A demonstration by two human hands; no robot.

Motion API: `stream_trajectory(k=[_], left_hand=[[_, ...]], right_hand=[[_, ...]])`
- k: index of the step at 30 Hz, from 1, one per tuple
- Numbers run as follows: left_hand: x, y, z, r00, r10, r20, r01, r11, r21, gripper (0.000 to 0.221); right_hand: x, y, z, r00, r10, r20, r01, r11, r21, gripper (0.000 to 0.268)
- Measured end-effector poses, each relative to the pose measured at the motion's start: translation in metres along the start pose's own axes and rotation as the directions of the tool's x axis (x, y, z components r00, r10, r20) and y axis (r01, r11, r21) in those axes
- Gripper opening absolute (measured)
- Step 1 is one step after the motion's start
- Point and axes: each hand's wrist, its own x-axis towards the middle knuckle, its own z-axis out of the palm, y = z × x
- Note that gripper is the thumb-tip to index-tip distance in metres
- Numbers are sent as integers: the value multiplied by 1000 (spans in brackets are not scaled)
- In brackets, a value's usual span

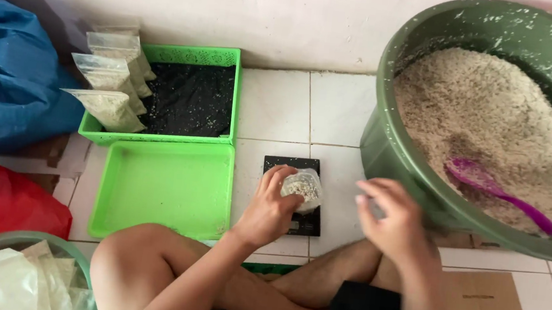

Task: Packaging granular material from a large container into small plastic bags and weighing them on a scale

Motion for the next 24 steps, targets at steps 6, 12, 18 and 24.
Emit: stream_trajectory(k=[6,12,18,24], left_hand=[[1,-15,-34,971,-224,81,238,909,-341,57],[-3,-62,7,934,-302,191,353,861,-367,38],[-5,-52,5,889,-440,127,454,807,-378,11],[-19,-54,1,858,-481,182,513,824,-240,10]], right_hand=[[-9,-38,43,983,158,97,-177,954,240,46],[-27,-7,78,940,310,145,-338,908,246,14],[-21,-16,83,939,344,28,-341,913,225,13],[-26,-9,93,946,321,49,-322,909,263,16]])
